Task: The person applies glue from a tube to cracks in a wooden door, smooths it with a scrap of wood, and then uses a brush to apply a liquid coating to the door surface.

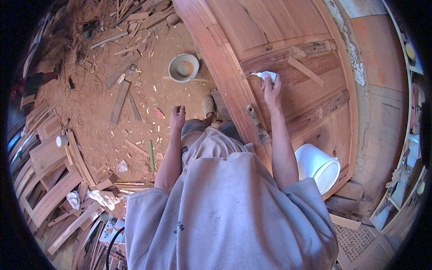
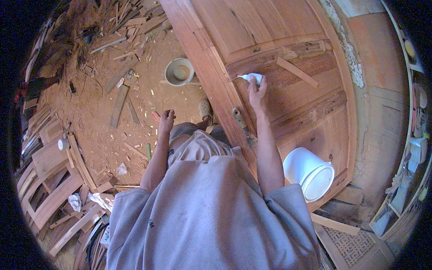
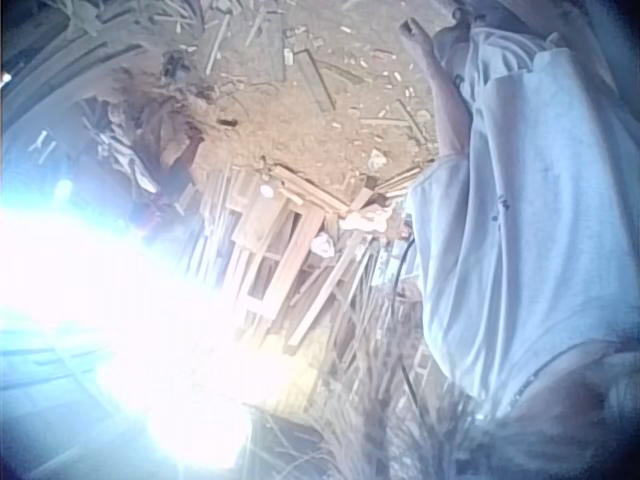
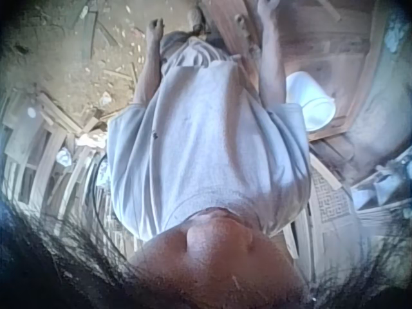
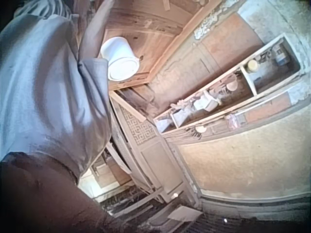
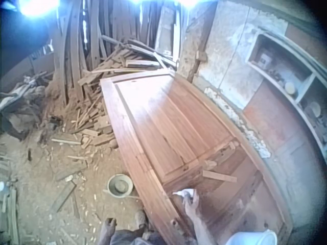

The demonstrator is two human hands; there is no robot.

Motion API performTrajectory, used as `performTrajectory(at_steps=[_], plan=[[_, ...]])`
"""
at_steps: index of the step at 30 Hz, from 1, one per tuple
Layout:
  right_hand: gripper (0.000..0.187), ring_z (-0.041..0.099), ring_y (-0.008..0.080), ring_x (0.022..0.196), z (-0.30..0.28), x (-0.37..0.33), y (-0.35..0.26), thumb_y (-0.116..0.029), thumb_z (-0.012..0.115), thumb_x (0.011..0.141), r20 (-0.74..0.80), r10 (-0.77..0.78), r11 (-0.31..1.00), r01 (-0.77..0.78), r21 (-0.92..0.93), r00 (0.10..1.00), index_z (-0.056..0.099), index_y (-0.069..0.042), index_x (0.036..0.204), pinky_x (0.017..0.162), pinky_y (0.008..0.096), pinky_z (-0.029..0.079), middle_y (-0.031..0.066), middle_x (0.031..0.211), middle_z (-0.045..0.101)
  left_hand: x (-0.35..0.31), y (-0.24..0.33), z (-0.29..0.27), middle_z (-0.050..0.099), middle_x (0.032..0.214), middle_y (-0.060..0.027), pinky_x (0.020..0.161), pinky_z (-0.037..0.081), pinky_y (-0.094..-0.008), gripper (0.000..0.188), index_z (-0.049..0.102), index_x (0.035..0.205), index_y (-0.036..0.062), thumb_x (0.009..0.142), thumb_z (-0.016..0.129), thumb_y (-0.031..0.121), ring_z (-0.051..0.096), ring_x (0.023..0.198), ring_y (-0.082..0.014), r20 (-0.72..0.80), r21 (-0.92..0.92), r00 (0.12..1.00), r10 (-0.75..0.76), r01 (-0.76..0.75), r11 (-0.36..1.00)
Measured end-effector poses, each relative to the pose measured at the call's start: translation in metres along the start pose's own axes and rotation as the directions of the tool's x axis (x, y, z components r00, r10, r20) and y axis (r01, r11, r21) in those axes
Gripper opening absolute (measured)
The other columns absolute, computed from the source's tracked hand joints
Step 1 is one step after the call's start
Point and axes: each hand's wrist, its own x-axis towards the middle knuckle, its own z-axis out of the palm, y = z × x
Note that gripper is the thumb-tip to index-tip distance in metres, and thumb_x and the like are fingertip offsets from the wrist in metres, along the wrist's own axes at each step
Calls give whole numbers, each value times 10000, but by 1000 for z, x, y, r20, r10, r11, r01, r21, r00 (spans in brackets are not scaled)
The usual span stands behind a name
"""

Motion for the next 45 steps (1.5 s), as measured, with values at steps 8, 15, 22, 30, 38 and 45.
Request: performTrajectory(at_steps=[8, 15, 22, 30, 38, 45], plan=[[241, 464, 48, 555, 2, -4, -9, -295, 524, 1000, -1, 15, 1000, -15, 11, 1000, 553, -56, 996, 492, 225, 371, -31, 648, 501, 3, -6, 0, 697, 935, -180, 816, 508, -362, 424, 626, 1108, -42, 941, 552, 341, 679, 884, -245, -8, 0, 1000, 9, -9, 1000], [247, 451, 43, 547, 1, -2, -3, -303, 523, 1002, 0, -21, 1000, 21, 17, 1000, 541, -57, 998, 481, 218, 364, -35, 647, 494, 5, -8, 1, 697, 954, -192, 828, 506, -367, 425, 632, 1101, -42, 938, 551, 341, 682, 899, -253, -15, 6, 1000, 19, -19, 1000], [248, 449, 45, 548, -1, -3, -3, -301, 522, 1004, -3, 39, 998, -39, 47, 999, 537, -54, 1000, 480, 217, 363, -35, 641, 490, 7, -5, 2, 697, 952, -191, 827, 505, -367, 424, 628, 1106, -41, 940, 549, 340, 682, 896, -254, -12, 17, 1000, 22, -22, 1000], [253, 455, 46, 544, 1, -1, -4, -306, 528, 1000, -1, 30, 999, -29, 29, 1000, 532, -53, 1007, 476, 218, 362, -30, 637, 492, 13, -16, 1, 697, 945, -187, 821, 504, -366, 410, 629, 1091, -41, 939, 553, 332, 681, 890, -251, -19, -2, 999, 30, -30, 1000], [254, 457, 45, 547, 0, -3, -7, -301, 529, 998, -18, 45, 998, -44, 55, 999, 535, -48, 1014, 480, 213, 370, -25, 651, 499, 11, -11, 0, 697, 953, -191, 834, 502, -365, 403, 637, 1083, -34, 937, 555, 333, 680, 900, -255, -17, -2, 1000, 24, -24, 1000], [284, 477, 80, 558, 0, -2, -6, -300, 530, 989, -11, 43, 999, -43, 16, 999, 548, -22, 1045, 506, 253, 416, 2, 674, 513, 13, -11, 0, 696, 960, -193, 832, 504, -369, 412, 636, 1082, -44, 939, 552, 333, 681, 902, -257, -18, -2, 1000, 19, -19, 1000]])
